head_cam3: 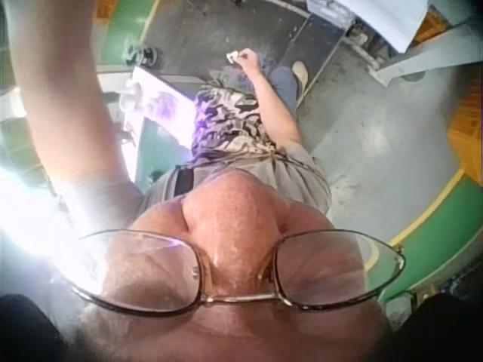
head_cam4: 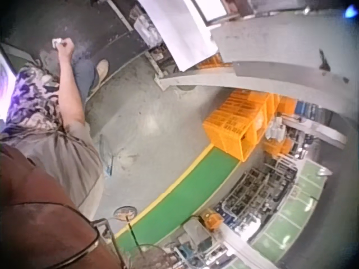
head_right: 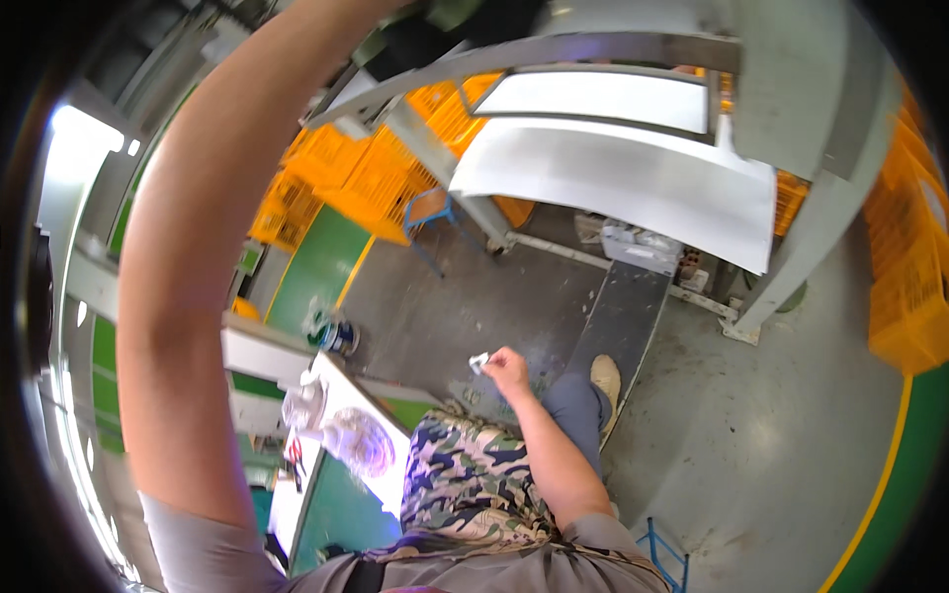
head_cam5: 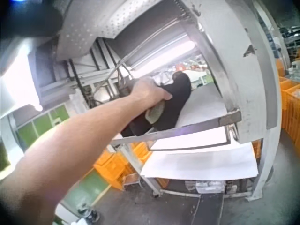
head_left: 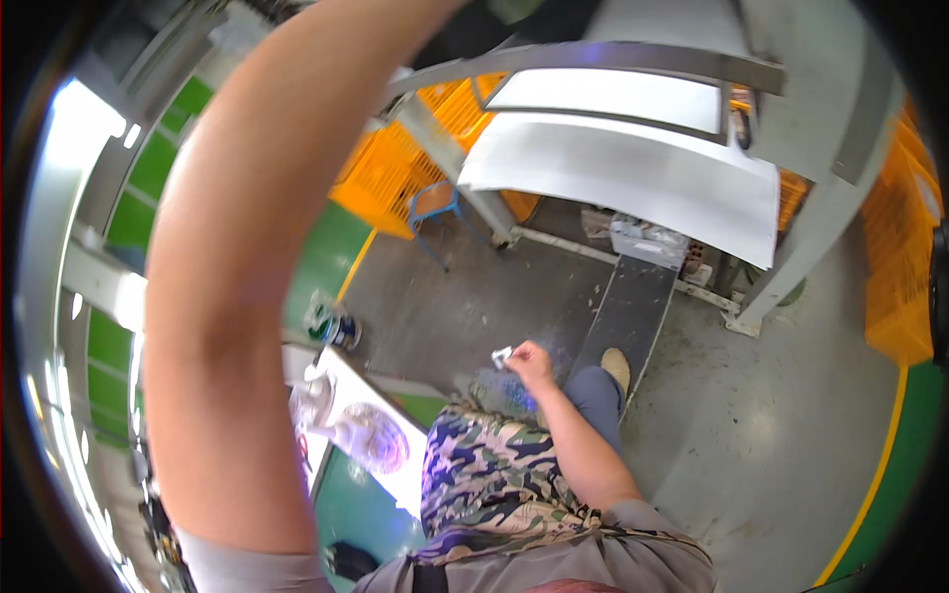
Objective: Applying adhesive to the back part of shoes on a production line using a small brush applicator.
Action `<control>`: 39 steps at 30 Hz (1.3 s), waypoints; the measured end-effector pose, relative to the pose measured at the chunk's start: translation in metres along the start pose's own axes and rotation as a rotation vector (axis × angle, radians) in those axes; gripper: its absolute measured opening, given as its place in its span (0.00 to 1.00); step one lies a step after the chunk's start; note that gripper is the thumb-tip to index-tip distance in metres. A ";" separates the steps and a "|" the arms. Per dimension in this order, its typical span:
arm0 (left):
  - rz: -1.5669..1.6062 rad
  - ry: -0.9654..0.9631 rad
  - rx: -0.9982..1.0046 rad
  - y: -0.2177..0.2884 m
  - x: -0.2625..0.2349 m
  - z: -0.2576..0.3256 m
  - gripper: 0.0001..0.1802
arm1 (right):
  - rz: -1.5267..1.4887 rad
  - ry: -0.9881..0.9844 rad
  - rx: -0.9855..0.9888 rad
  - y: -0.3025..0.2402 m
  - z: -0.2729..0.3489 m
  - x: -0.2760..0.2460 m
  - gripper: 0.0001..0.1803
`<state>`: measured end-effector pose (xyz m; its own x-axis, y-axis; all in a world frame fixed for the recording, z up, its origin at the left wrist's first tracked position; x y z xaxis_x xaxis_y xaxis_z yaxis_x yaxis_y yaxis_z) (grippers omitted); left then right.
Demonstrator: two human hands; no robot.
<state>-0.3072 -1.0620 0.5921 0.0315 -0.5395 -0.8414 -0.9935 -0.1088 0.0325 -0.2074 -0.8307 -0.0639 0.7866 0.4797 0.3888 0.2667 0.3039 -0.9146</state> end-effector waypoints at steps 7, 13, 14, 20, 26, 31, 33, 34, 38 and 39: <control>0.383 -0.139 0.229 -0.088 0.006 0.161 0.27 | -0.210 -0.090 0.106 -0.001 -0.007 0.009 0.08; 0.269 -0.592 -0.285 -0.262 0.004 0.480 0.27 | -0.208 -0.050 0.283 0.032 -0.037 -0.007 0.08; 0.200 -0.588 -0.462 -0.305 0.001 0.556 0.23 | -0.209 -0.089 0.300 0.038 -0.040 -0.010 0.08; -0.058 -0.532 -1.794 -0.364 -0.057 1.044 0.27 | -0.053 -0.070 0.419 0.049 -0.024 -0.015 0.11; -0.066 -0.017 -2.400 -0.308 -0.097 1.239 0.32 | 0.175 -0.132 0.412 0.033 -0.013 0.040 0.08; -0.263 0.133 -2.272 -0.354 -0.086 1.256 0.40 | 0.389 -0.291 0.341 0.019 -0.002 0.130 0.07; -0.295 0.132 -2.266 -0.384 -0.084 1.240 0.44 | 0.458 -0.335 0.294 0.018 -0.003 0.153 0.07; -0.342 0.147 -2.249 -0.397 -0.085 1.233 0.47 | 0.521 -0.370 0.253 0.019 0.001 0.165 0.07; -0.347 0.036 -2.252 -0.452 -0.087 1.246 0.51 | 0.606 -0.493 0.092 0.022 0.035 0.225 0.08; -0.346 -0.038 -2.260 -0.462 -0.081 1.256 0.50 | 0.556 -0.564 0.034 0.033 0.037 0.234 0.07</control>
Point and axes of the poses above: each hand's wrist, its own z-axis away from the middle knuckle, its own x-axis out of the palm, y = z × x, the point moved 5 cm from there along -z, towards the middle knuckle, and after that the axes turned 1 degree about -z, right-handed, at the moved point
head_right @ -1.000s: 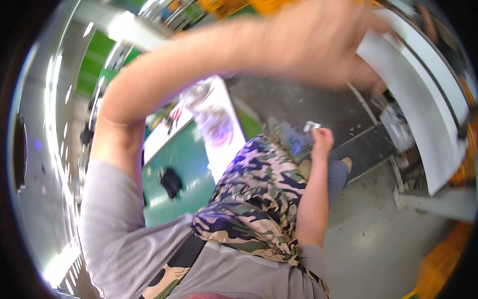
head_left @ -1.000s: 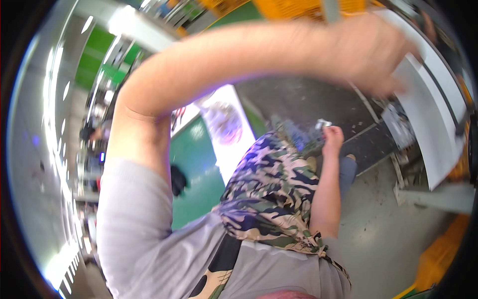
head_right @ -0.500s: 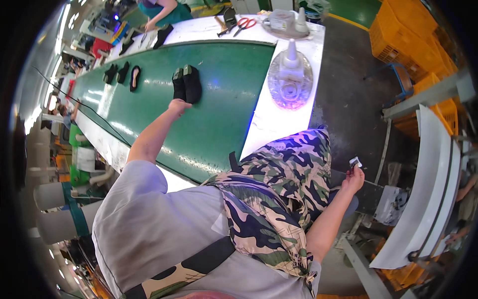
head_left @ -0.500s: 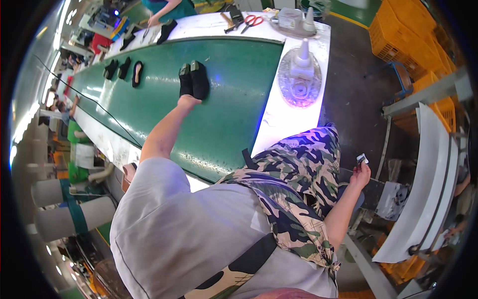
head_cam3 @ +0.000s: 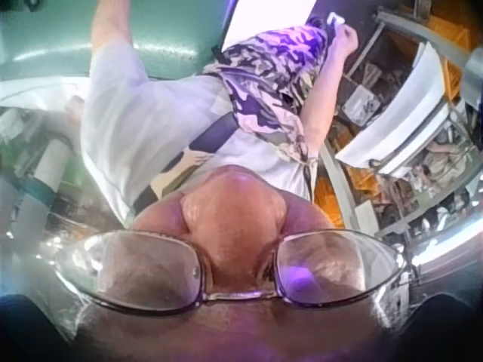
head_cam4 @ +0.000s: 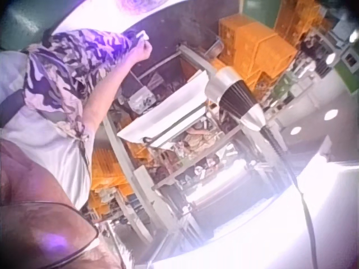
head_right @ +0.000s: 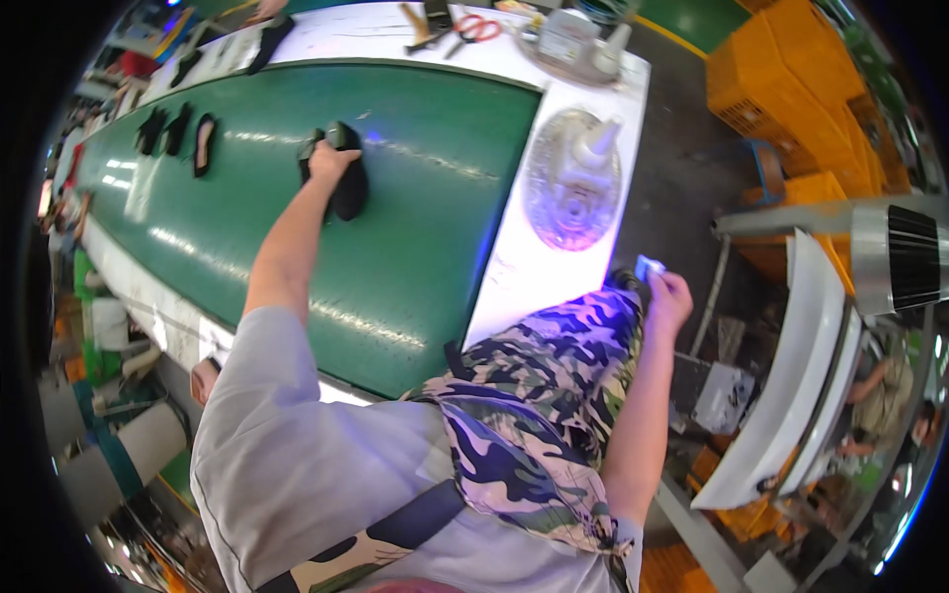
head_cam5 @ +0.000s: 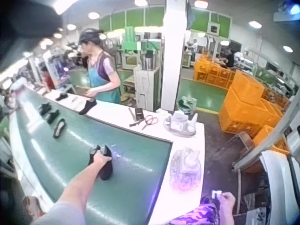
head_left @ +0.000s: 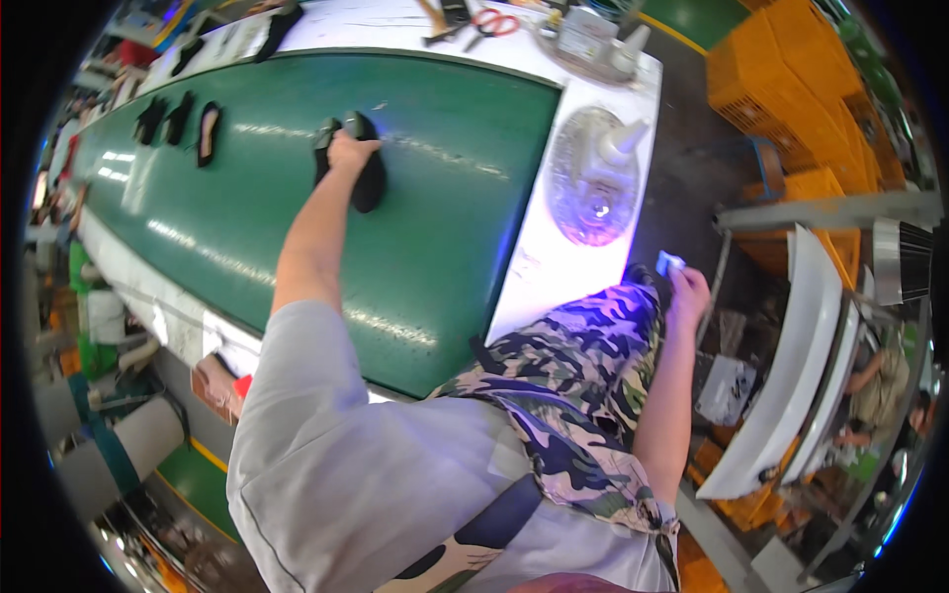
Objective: Applying adhesive to the back part of shoes on a production line using a small brush applicator.
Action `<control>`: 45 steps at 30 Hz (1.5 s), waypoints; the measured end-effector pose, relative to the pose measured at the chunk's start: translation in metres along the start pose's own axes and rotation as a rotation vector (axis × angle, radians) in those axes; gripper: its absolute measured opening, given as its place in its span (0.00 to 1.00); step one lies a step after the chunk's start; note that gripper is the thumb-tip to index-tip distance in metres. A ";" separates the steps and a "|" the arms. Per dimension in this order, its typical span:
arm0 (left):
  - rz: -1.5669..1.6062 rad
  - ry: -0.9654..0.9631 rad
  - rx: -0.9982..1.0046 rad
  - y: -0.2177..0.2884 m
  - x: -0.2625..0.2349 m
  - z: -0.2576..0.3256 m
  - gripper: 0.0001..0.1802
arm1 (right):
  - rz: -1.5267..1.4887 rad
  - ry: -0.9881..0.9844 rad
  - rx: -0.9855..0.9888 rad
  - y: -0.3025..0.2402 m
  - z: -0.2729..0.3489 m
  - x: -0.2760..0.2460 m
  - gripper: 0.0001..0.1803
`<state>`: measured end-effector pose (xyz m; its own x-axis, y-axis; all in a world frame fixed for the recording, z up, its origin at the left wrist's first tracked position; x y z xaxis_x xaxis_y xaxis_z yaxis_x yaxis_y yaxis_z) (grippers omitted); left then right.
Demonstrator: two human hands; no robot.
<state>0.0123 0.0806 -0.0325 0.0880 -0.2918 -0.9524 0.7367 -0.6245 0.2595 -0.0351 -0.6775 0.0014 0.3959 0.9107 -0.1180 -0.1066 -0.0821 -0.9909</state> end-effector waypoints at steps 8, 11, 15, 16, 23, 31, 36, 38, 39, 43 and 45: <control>-0.015 0.025 -0.053 -0.024 0.029 -0.026 0.39 | 0.559 -0.248 -0.269 -0.058 0.003 0.117 0.08; -0.089 -0.039 0.092 -0.009 0.021 -0.001 0.37 | 0.640 -0.263 -0.351 -0.058 -0.006 0.140 0.07; 0.001 -0.226 0.611 0.016 0.027 0.079 0.37 | 0.820 -0.328 -0.561 -0.055 -0.006 0.164 0.07; 0.006 -0.284 0.735 0.019 0.028 0.106 0.35 | 0.859 -0.357 -0.556 -0.055 -0.006 0.170 0.07; -0.517 -0.776 1.347 -0.003 0.009 0.248 0.25 | 0.977 -0.442 -0.693 -0.051 0.003 0.195 0.03; -0.043 -0.179 0.556 -0.034 0.017 0.244 0.39 | 1.062 -0.414 -0.739 -0.039 0.006 0.202 0.03; -0.234 -0.431 0.179 -0.048 0.016 0.223 0.42 | 0.969 -0.384 -0.724 -0.051 0.005 0.195 0.03; -0.164 -0.704 0.011 -0.064 0.021 0.208 0.43 | 1.006 -0.381 -0.783 -0.059 0.005 0.192 0.02; -0.168 -0.694 0.011 -0.077 0.021 0.201 0.43 | 0.995 -0.378 -0.785 -0.059 0.006 0.194 0.02; 0.490 -0.849 -0.254 -0.096 0.038 0.216 0.34 | 0.989 -0.375 -0.420 -0.038 -0.004 0.183 0.07; 0.995 -0.918 -0.326 -0.075 0.039 0.225 0.30 | 0.867 -0.341 -0.152 -0.023 -0.020 0.174 0.09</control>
Point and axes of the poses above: each hand's wrist, its own z-axis away from the middle knuckle, its own x-axis out of the palm, y = z × x, the point moved 5 cm from there along -z, towards the middle knuckle, and after that the axes turned 1 degree about -z, right-handed, at the moved point
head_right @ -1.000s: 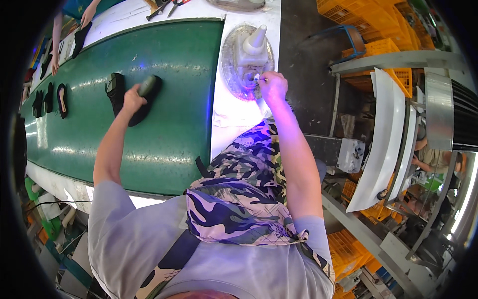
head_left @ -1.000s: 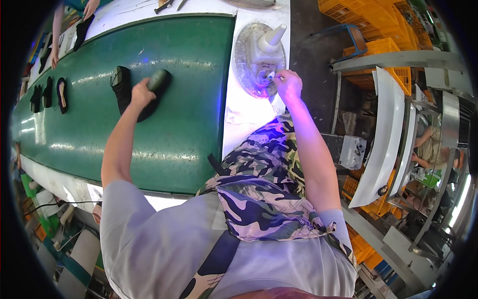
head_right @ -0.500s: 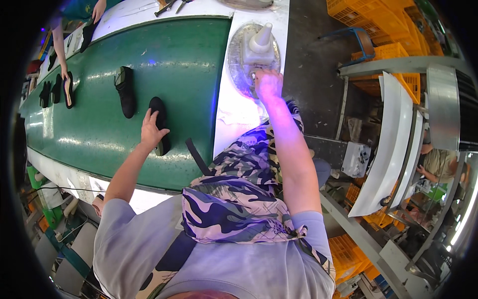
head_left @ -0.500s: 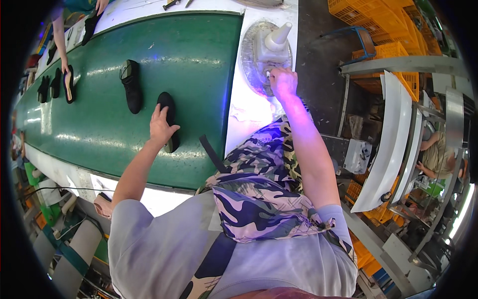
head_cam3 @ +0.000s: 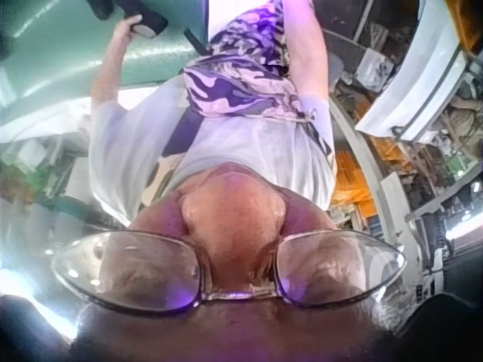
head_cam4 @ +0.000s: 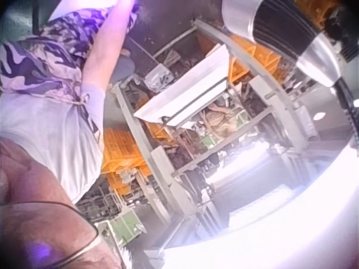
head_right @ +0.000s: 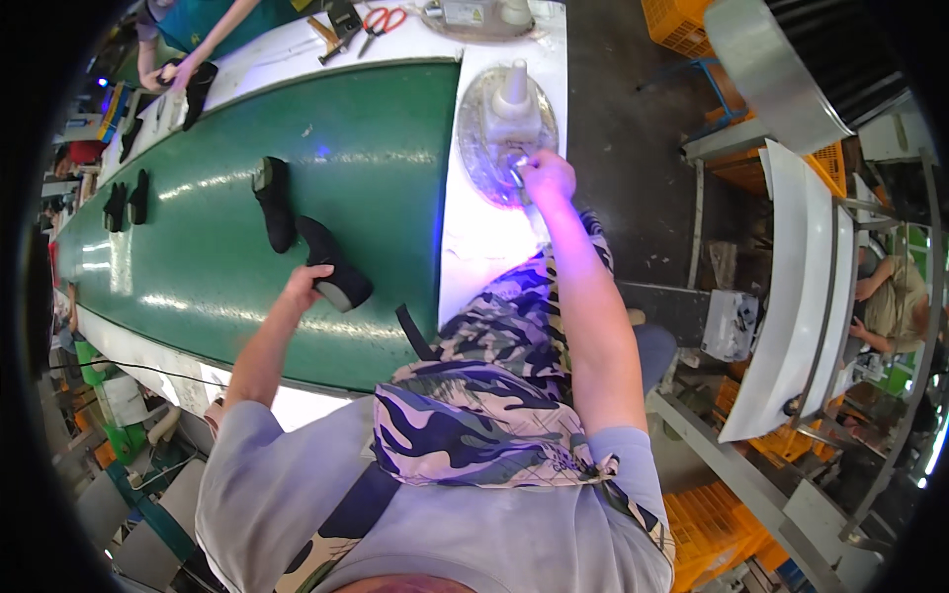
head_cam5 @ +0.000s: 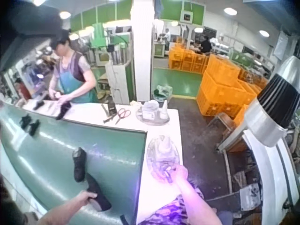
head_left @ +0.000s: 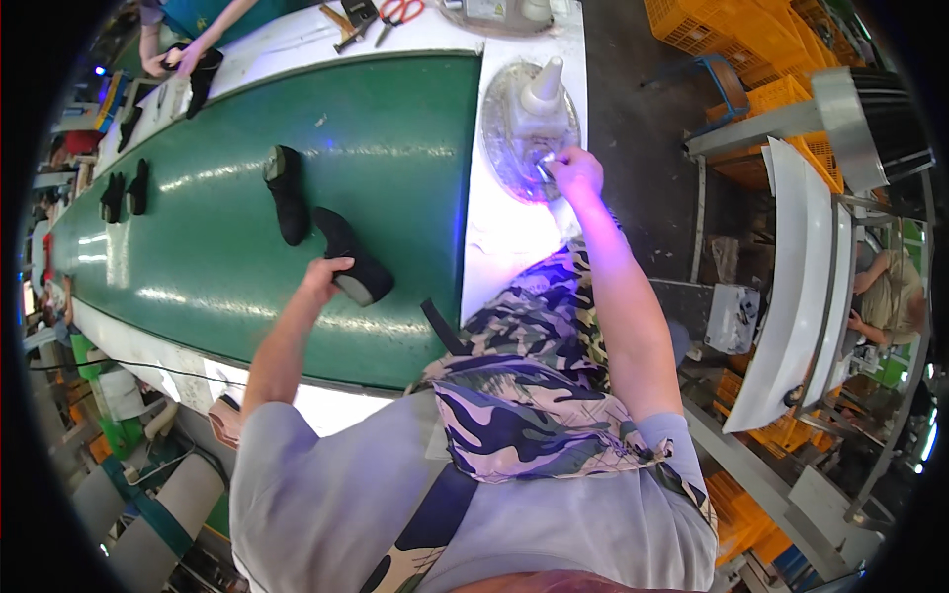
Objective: Applying adhesive to the back part of shoes on a production line using a small brush applicator.
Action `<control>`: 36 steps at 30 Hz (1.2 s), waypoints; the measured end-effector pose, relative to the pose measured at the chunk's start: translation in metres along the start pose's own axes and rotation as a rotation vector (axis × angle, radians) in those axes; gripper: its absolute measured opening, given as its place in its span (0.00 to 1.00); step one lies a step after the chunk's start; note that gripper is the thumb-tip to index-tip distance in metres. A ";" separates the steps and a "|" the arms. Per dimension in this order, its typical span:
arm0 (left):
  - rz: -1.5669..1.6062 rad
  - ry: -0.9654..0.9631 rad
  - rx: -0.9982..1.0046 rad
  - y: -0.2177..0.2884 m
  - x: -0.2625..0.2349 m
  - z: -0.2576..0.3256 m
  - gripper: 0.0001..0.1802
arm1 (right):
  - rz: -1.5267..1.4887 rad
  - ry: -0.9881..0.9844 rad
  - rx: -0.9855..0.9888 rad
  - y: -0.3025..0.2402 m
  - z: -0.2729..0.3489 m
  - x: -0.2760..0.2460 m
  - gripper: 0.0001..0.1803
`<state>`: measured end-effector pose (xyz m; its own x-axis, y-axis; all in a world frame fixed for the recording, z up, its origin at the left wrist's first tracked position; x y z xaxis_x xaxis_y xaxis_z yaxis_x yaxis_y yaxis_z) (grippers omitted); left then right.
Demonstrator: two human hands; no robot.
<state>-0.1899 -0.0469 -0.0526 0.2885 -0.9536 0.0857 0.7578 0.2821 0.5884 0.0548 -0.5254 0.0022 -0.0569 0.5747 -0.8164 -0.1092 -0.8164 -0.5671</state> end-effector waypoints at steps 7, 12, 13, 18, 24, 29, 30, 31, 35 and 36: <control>0.446 -0.359 0.348 0.051 0.118 0.040 0.32 | -0.037 0.101 0.249 0.022 0.019 -0.034 0.10; 0.031 -0.233 0.810 0.098 0.182 0.068 0.34 | -0.719 0.072 0.128 -0.004 0.017 -0.053 0.06; 0.016 -0.256 0.809 0.107 0.193 0.074 0.34 | -0.898 0.031 0.069 -0.014 0.019 -0.060 0.07; -0.596 -0.124 1.726 0.157 0.225 0.141 0.25 | -0.987 -0.110 -0.061 -0.089 0.043 -0.096 0.07; -0.949 -0.191 2.064 0.169 0.248 0.185 0.25 | -1.049 -0.182 -0.173 -0.118 0.060 -0.103 0.08; -0.937 -0.215 2.109 0.168 0.250 0.198 0.27 | -1.110 -0.200 -0.190 -0.125 0.069 -0.107 0.08; -0.939 -0.217 2.110 0.169 0.251 0.200 0.27 | -1.139 -0.211 -0.198 -0.125 0.070 -0.107 0.08; -0.939 -0.214 2.107 0.169 0.251 0.201 0.27 | -1.141 -0.209 -0.198 -0.126 0.071 -0.107 0.08; -0.931 -0.202 2.104 0.169 0.253 0.203 0.27 | -1.107 -0.173 -0.211 -0.126 0.073 -0.107 0.08; -0.935 -0.202 2.103 0.169 0.254 0.203 0.27 | -1.099 -0.170 -0.219 -0.126 0.074 -0.108 0.08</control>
Point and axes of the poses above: each hand's wrist, its own z-axis away from the middle knuckle, its own x-axis out of the palm, y = z × x, the point moved 5 cm from there along -z, towards the middle knuckle, and after that the axes turned 1 degree about -z, right-handed, at the moved point
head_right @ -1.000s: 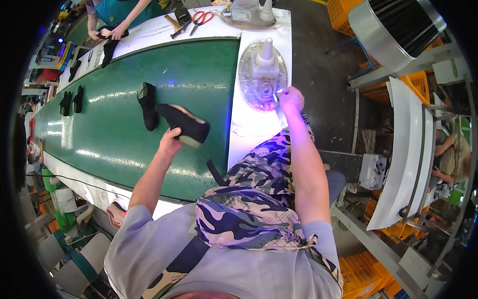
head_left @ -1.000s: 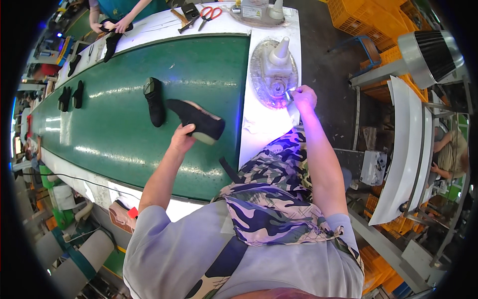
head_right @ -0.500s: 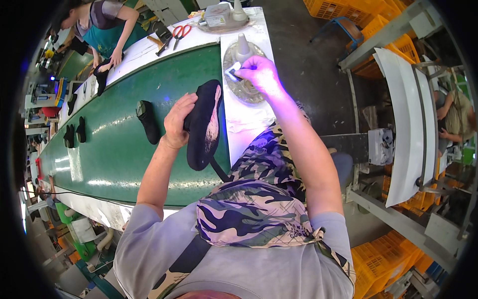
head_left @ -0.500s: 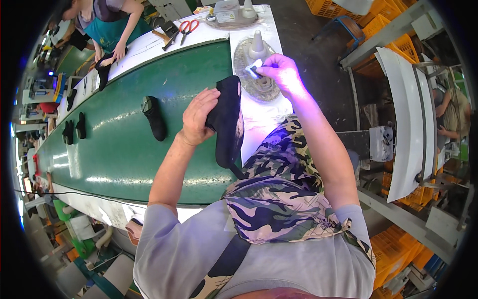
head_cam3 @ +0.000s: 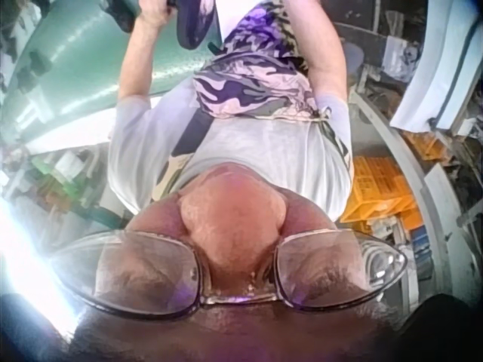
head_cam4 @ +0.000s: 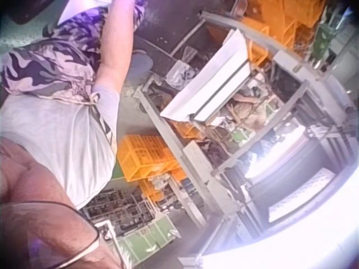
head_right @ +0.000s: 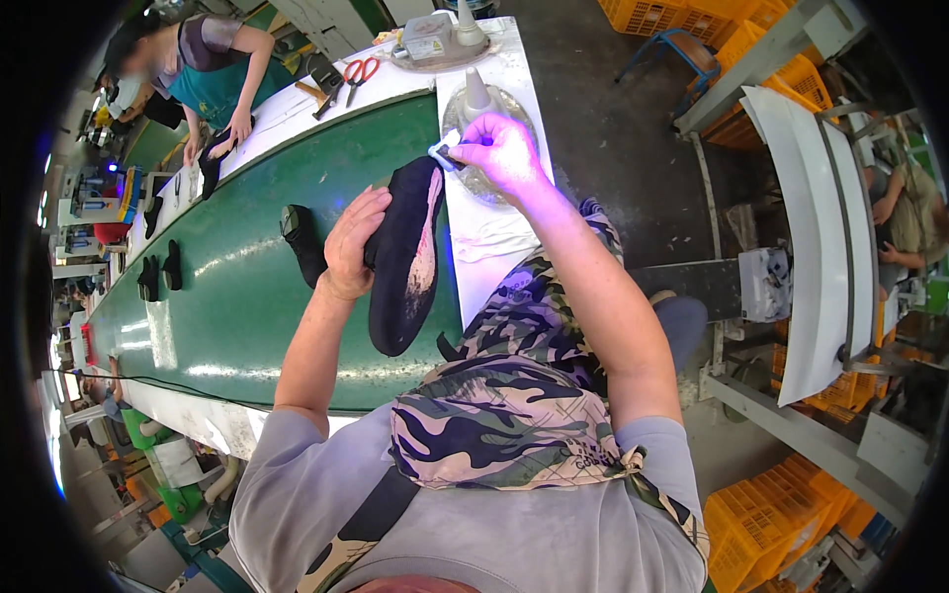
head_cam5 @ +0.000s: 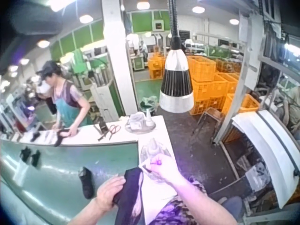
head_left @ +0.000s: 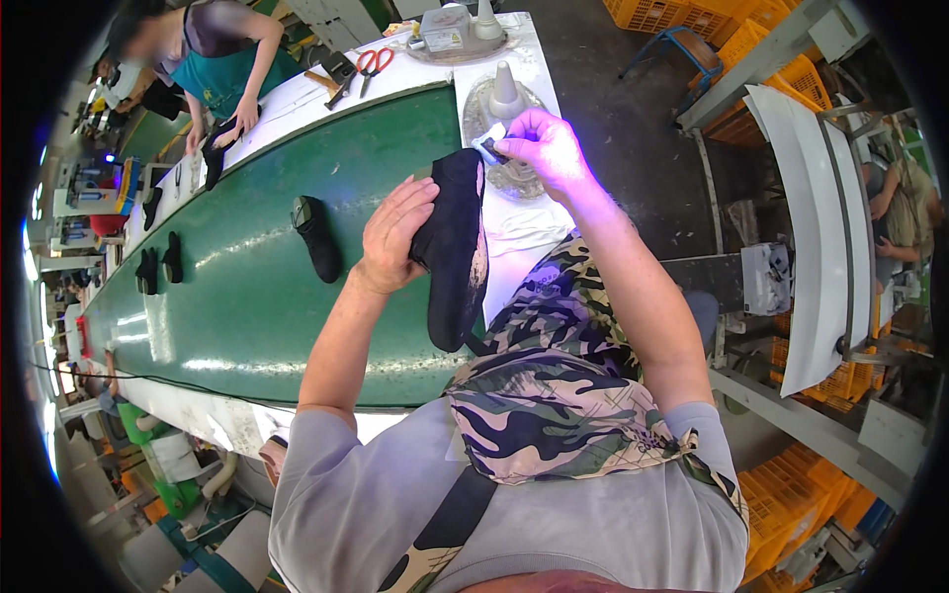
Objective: Applying adhesive to the back part of shoes on a production line using a small brush applicator.
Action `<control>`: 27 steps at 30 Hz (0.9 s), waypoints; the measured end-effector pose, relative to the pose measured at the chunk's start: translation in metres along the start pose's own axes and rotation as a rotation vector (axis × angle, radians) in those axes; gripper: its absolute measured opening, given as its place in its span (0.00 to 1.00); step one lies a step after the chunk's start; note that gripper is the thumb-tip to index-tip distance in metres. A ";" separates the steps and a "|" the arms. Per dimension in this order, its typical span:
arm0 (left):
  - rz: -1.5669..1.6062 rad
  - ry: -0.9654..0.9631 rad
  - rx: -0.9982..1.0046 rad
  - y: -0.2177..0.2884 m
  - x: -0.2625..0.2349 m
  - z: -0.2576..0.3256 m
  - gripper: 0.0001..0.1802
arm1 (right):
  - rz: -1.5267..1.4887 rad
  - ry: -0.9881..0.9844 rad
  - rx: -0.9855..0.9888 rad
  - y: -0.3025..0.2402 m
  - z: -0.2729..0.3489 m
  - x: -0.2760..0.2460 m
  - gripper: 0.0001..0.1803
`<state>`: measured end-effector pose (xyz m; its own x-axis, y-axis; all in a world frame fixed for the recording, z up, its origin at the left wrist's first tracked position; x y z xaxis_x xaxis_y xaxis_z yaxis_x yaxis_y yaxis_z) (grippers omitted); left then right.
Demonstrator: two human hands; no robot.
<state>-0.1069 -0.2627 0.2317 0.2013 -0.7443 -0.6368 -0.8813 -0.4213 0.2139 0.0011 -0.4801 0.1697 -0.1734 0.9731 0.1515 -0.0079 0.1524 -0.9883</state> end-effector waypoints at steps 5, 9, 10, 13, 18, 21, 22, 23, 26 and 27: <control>-0.006 0.012 0.013 -0.001 0.005 -0.004 0.27 | -0.074 0.001 -0.017 -0.001 0.004 -0.003 0.08; 0.004 -0.012 0.027 -0.007 0.016 -0.012 0.28 | -0.153 -0.008 -0.055 -0.001 0.007 -0.013 0.08; 0.016 -0.008 0.026 -0.007 0.020 -0.016 0.28 | -0.152 -0.004 -0.059 -0.001 0.008 -0.017 0.08; 0.016 -0.025 0.023 -0.012 0.031 -0.025 0.31 | -0.270 -0.057 -0.054 -0.005 0.012 -0.024 0.08; 0.006 -0.058 0.009 -0.016 0.048 -0.035 0.36 | -0.331 -0.093 -0.025 -0.015 0.023 -0.032 0.09; -0.016 -0.088 -0.007 -0.016 0.055 -0.038 0.37 | -0.305 -0.044 0.000 -0.020 0.030 -0.040 0.09; -0.020 -0.100 -0.025 -0.016 0.057 -0.040 0.36 | -0.306 -0.042 -0.002 -0.022 0.031 -0.041 0.09; -0.023 -0.113 -0.043 -0.016 0.059 -0.041 0.36 | -0.305 -0.038 -0.002 -0.024 0.032 -0.043 0.10; -0.051 -0.138 -0.065 -0.017 0.063 -0.041 0.37 | -0.308 -0.047 0.002 -0.031 0.036 -0.048 0.09; -0.052 -0.139 -0.065 -0.017 0.063 -0.040 0.37 | -0.312 -0.062 0.008 -0.034 0.038 -0.049 0.09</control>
<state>-0.0622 -0.3234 0.2178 0.1808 -0.6435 -0.7438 -0.8409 -0.4934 0.2224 -0.0273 -0.5392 0.1951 -0.2210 0.8673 0.4459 -0.0780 0.4401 -0.8946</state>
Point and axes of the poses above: each hand's wrist, its own z-axis away from the middle knuckle, its own x-axis out of the palm, y = z × x, the point moved 5 cm from there along -z, towards the middle knuckle, and after that the axes turned 1 degree about -z, right-handed, at the moved point
